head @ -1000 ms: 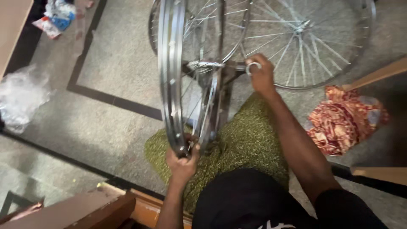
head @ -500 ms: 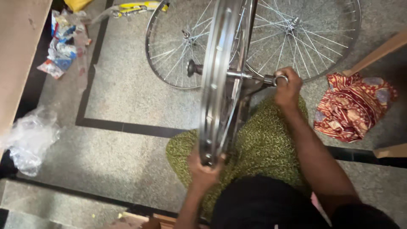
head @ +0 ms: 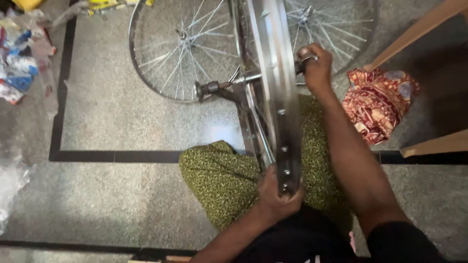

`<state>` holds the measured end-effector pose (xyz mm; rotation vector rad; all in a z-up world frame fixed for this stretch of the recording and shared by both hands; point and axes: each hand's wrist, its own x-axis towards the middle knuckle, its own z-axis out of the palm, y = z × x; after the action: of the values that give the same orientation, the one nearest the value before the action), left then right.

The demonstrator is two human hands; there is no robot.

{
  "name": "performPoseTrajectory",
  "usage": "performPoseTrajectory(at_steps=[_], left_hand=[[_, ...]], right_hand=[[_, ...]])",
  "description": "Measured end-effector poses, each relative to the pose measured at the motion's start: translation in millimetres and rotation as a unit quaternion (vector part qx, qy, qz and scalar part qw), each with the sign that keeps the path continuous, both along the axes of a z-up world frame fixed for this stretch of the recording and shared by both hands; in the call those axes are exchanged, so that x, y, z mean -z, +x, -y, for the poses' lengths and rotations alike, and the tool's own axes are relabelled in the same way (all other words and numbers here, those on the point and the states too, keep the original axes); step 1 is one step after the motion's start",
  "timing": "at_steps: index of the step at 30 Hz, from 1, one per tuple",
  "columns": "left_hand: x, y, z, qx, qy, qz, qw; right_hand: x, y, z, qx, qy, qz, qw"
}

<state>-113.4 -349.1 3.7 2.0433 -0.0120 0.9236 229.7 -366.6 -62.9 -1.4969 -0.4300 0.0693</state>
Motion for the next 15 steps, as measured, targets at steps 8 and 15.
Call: performPoseTrajectory(at_steps=[8, 15], left_hand=[[-10, 18, 8, -0.035, -0.079, 0.019, 0.996], [-1, 16, 13, -0.034, -0.111, -0.004, 0.993]], right_hand=[[6, 19, -6, 0.032, -0.049, 0.113, 0.992], [6, 28, -8, 0.011, -0.023, 0.12, 0.992]])
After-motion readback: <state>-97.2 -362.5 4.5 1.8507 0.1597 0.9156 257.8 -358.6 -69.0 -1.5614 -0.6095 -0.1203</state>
